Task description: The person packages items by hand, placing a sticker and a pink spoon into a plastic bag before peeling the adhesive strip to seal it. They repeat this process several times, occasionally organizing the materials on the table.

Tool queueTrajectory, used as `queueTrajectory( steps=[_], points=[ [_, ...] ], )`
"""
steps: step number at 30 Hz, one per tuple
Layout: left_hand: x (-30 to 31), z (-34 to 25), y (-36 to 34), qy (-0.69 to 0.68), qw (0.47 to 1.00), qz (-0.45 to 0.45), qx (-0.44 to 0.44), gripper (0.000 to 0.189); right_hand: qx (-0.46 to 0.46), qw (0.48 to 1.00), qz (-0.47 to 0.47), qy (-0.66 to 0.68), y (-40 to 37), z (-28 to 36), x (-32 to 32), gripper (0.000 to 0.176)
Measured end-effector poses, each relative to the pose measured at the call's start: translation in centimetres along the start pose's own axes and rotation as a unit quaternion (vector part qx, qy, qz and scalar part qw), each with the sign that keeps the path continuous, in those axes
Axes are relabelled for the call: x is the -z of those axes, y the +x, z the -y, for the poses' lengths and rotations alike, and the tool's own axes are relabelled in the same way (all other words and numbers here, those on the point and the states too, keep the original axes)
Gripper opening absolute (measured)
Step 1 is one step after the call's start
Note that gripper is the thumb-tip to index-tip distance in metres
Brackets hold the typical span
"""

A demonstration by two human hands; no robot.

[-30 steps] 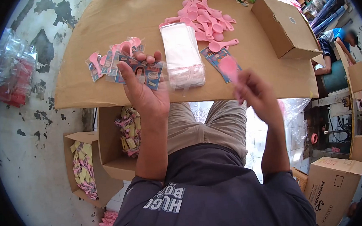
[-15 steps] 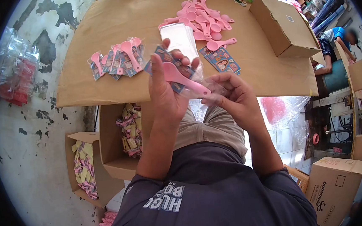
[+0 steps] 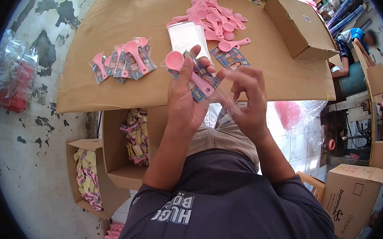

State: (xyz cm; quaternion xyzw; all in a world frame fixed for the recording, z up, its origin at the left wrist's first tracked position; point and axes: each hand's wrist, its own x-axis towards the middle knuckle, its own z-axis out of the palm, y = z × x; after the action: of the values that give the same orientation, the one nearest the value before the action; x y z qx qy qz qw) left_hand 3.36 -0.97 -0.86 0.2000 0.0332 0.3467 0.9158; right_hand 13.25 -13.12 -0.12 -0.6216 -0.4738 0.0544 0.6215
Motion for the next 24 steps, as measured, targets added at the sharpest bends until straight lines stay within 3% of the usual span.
queueTrajectory(
  steps=[2,3,4,6,8,10,12,14,18,19,20,22,24],
  points=[
    [0.3,-0.6,0.2,-0.009,1.0,0.011,0.008,0.046,0.205,0.972,0.067,-0.096,0.0,-1.1,1.5,0.032],
    [0.3,-0.9,0.2,-0.008,1.0,0.011,0.006,0.046,0.185,0.978,0.088,-0.047,0.0,-0.3,2.2,0.014],
    [0.1,-1.2,0.3,-0.011,1.0,0.004,0.024,0.047,0.186,0.977,0.089,-0.046,0.0,-0.5,2.7,0.014],
    [-0.4,-1.7,0.2,-0.013,0.999,-0.002,0.042,0.049,0.148,0.981,0.04,0.117,0.1,-1.2,3.7,0.018],
    [-1.0,-2.1,0.1,-0.07,0.993,0.034,0.088,0.051,0.135,0.982,0.012,0.128,0.6,-2.2,4.1,0.023],
    [-2.0,-1.9,-0.1,-0.049,0.994,0.029,0.093,0.053,0.151,0.985,0.012,-0.078,1.4,-1.6,4.4,0.028],
    [-2.4,-1.4,-0.3,-0.027,0.995,0.022,0.098,0.055,0.128,0.988,0.017,-0.08,1.4,-0.8,3.4,0.033],
    [-2.3,-0.9,-0.3,-0.019,0.992,0.034,0.119,0.059,0.228,0.945,0.064,-0.224,2.0,0.0,2.8,0.042],
    [-2.2,-0.7,-0.5,0.059,0.99,0.034,0.124,0.062,0.269,0.949,0.084,-0.139,2.9,0.4,2.4,0.041],
    [-1.5,-1.2,-0.4,0.054,0.99,0.039,0.122,0.064,0.246,0.966,0.072,-0.031,2.9,0.4,2.1,0.033],
    [-1.1,-1.4,-0.3,0.048,0.991,0.044,0.121,0.065,0.245,0.966,0.071,-0.032,2.8,0.3,2.3,0.033],
    [-1.9,-1.8,-0.7,0.083,0.992,0.035,0.083,0.066,0.097,0.977,0.057,0.181,2.4,0.3,2.9,0.025],
    [-1.9,-2.4,-1.1,0.235,0.968,0.078,0.041,0.061,0.05,0.983,0.005,0.176,1.8,0.7,2.5,0.026]
  ],
)
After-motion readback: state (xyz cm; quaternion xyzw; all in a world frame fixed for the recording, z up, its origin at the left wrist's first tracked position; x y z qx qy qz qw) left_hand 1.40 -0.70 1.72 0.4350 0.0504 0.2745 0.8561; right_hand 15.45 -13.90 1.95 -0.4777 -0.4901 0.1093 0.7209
